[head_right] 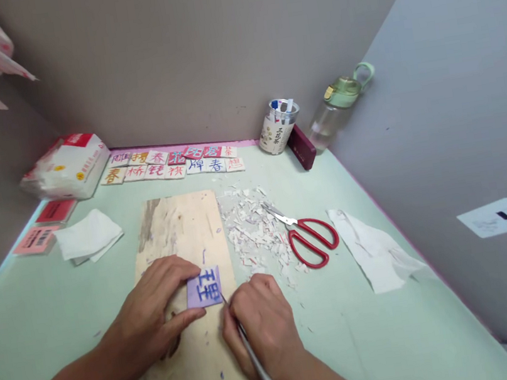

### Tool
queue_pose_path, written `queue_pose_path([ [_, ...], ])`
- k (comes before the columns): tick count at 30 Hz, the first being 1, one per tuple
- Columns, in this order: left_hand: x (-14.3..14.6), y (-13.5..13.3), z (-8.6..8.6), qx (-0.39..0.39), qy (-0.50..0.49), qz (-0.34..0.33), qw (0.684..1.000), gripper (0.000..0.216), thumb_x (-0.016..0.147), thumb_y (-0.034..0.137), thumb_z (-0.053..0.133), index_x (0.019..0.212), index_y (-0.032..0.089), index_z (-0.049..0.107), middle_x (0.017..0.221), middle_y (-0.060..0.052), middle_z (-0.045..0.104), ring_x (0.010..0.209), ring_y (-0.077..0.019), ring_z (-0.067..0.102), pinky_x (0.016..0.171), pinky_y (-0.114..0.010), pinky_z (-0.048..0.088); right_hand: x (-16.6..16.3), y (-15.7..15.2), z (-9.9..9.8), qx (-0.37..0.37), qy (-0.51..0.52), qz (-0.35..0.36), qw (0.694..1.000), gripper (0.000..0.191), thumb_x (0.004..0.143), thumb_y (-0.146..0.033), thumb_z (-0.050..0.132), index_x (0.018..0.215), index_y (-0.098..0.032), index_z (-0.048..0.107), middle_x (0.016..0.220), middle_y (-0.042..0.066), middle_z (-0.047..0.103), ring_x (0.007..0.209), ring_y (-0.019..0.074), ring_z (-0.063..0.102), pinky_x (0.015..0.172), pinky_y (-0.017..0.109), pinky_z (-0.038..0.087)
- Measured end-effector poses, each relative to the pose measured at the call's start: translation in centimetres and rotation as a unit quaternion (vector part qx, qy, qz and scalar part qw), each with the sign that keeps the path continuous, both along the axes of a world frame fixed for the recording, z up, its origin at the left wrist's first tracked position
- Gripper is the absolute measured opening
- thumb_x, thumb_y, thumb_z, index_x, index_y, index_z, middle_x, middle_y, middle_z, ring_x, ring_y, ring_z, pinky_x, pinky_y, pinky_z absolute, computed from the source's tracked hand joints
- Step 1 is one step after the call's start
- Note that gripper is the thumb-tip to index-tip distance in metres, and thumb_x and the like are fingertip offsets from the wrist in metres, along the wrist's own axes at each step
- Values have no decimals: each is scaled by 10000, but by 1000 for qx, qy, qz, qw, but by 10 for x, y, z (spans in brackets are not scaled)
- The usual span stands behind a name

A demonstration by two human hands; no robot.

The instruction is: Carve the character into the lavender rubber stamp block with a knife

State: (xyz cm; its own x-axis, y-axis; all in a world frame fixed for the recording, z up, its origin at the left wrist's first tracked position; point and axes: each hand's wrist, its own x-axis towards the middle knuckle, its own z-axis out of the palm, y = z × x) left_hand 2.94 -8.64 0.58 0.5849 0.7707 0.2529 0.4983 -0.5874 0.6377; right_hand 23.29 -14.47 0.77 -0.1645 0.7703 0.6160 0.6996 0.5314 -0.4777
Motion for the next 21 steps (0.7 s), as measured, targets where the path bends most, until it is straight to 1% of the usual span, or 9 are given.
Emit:
queue_pose_path([
  [3, 0, 0, 0, 7, -5, 0, 1000, 358, 904, 214, 721, 1173, 246, 486, 1136, -64, 590, 1101, -290, 534, 950, -447, 438, 0, -3, 0, 7, -69, 4, 998, 278, 933, -10, 516, 774, -220, 430, 667, -7, 545, 633, 160, 413, 682, 349, 373],
  [6, 0, 0, -1, 12, -5, -2, 1000, 344, 907, 221, 716, 1164, 240, 487, 1132, -66, 588, 1093, -290, 536, 942, -446, 437, 1, -6, 2, 19, -143, 13, 990, 296, 937, 18, 461, 761, -216, 418, 658, -7, 506, 640, 165, 371, 737, 375, 386],
  [9, -1, -1, 0, 8, -3, -2, 1000, 354, 894, 215, 726, 1156, 236, 488, 1129, -67, 587, 1088, -290, 536, 929, -442, 443, 4, -6, 4, 18, -181, -8, 983, 320, 921, 49, 410, 746, -218, 419, 652, -8, 469, 638, 171, 363, 748, 381, 384],
  [11, -2, -1, 0, 1, 0, 2, 1000, 357, 884, 199, 726, 1151, 237, 492, 1129, -67, 590, 1086, -290, 538, 923, -440, 448, 6, -4, 4, 9, -162, -27, 986, 319, 934, 23, 438, 733, -224, 415, 642, -17, 465, 631, 171, 382, 739, 371, 388],
  [13, -2, -1, 0, -6, -1, 6, 1000, 353, 877, 189, 723, 1147, 240, 500, 1129, -65, 597, 1084, -288, 542, 925, -440, 452, 6, -1, 4, 5, -104, -35, 994, 309, 940, -17, 494, 729, -230, 417, 642, -22, 499, 632, 169, 427, 734, 366, 403],
  [17, -2, -1, -1, -6, -8, 7, 1000, 355, 870, 190, 724, 1151, 245, 513, 1142, -64, 608, 1096, -287, 547, 947, -445, 451, 6, 1, 1, 10, 25, -1, 1000, 278, 916, -16, 542, 762, -232, 458, 670, -18, 571, 623, 157, 497, 712, 369, 433],
  [21, -2, 0, -1, -5, -8, 6, 1000, 359, 871, 190, 731, 1150, 243, 511, 1147, -63, 606, 1105, -290, 544, 951, -442, 445, 5, 1, 0, -11, 36, 27, 999, 274, 917, -10, 551, 777, -229, 462, 684, -12, 600, 628, 152, 510, 725, 381, 446],
])
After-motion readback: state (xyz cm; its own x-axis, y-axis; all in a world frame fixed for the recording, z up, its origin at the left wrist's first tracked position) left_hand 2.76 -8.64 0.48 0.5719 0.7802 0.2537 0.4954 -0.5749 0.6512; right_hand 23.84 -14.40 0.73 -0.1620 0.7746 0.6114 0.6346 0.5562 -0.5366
